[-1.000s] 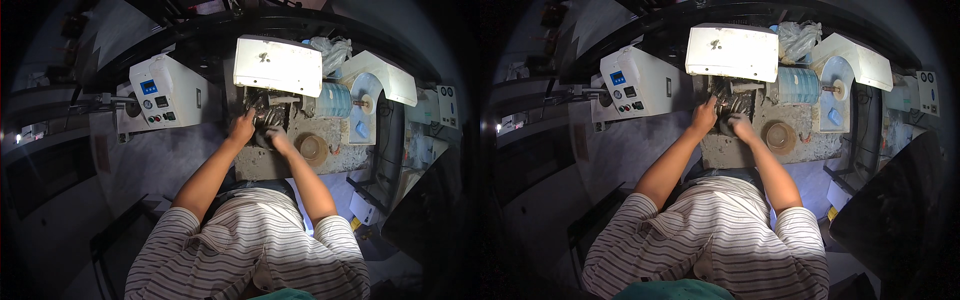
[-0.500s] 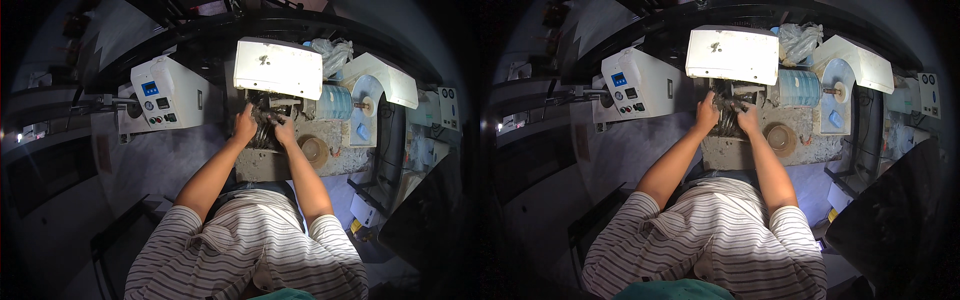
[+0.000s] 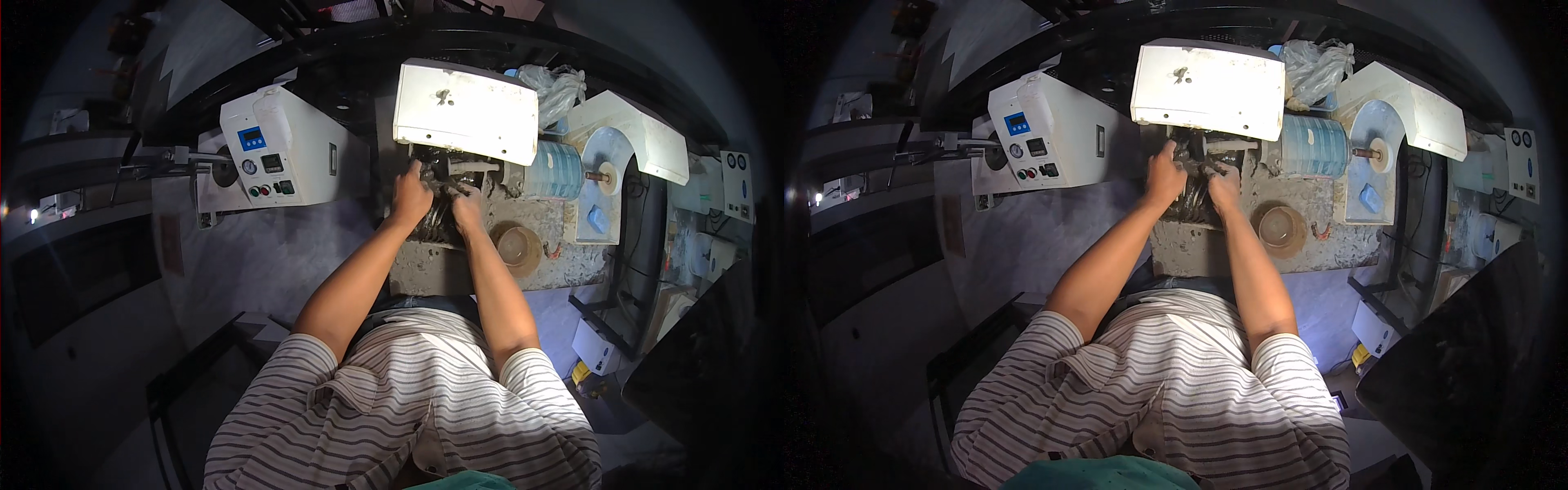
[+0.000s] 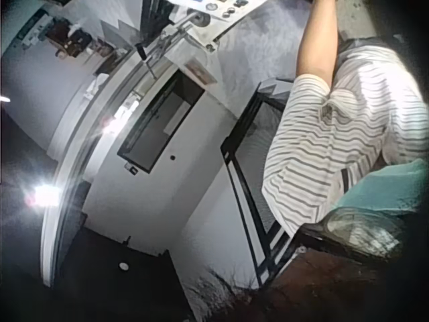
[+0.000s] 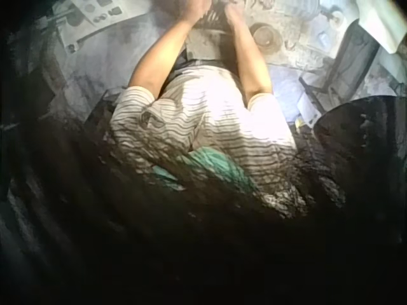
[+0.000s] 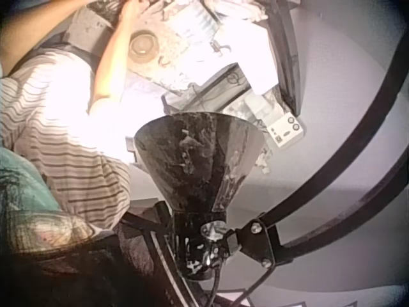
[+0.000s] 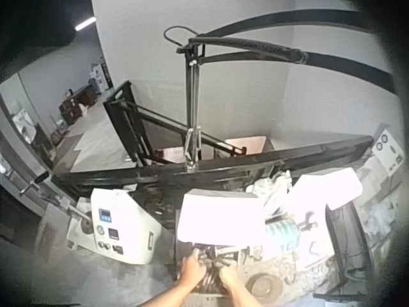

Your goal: The person polishes a dental prosthesis by holding and rotating it against the spinning wheel of a polishing lathe by hand.

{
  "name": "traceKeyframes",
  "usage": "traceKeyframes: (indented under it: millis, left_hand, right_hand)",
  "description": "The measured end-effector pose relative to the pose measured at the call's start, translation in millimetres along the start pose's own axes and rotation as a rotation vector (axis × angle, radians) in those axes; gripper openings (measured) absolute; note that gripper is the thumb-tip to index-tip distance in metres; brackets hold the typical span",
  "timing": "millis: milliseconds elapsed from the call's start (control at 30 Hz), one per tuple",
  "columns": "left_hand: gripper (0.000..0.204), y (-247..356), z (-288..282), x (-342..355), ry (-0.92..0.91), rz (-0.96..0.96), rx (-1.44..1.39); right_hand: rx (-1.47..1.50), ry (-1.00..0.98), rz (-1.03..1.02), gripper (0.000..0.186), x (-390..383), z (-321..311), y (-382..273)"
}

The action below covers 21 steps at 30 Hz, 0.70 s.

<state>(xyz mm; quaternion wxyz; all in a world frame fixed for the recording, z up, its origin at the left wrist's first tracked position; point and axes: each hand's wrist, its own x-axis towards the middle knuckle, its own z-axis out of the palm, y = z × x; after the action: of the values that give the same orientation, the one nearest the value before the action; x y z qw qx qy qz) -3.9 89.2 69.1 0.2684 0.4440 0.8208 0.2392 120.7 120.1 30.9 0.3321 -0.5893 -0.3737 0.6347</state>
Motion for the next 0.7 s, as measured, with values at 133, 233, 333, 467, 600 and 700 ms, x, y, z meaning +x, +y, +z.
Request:
traceKeyframes:
  millis: [133,233,333,467,600,700]
  left_hand:
    - [0.046,-23,-2,-11,0.036,0.081,0.012]
    - [0.046,-37,-2,-9,0.045,0.143,-0.010]
    - [0.044,-49,-2,-13,0.111,0.271,-0.009]
    - [0.042,-49,-6,-16,0.055,0.296,0.041]
    - [0.041,-47,0,-15,-0.015,0.369,0.048]
    - [0.043,-61,0,-18,-0.058,0.319,0.040]
  right_hand:
    - [-0.723,-0.193,-0.322,0.039,6,-7,12]
    - [-1.056,-0.358,-0.422,0.055,-4,-4,26]
    - [-1.015,-0.646,-0.476,0.049,-31,-3,37]
    - [-0.930,-0.685,-0.321,0.032,-37,-8,33]
    - [-0.894,-0.510,-0.824,0.025,-8,-40,43]
    - [-0.611,-0.363,-0.677,0.027,-30,-28,-3]
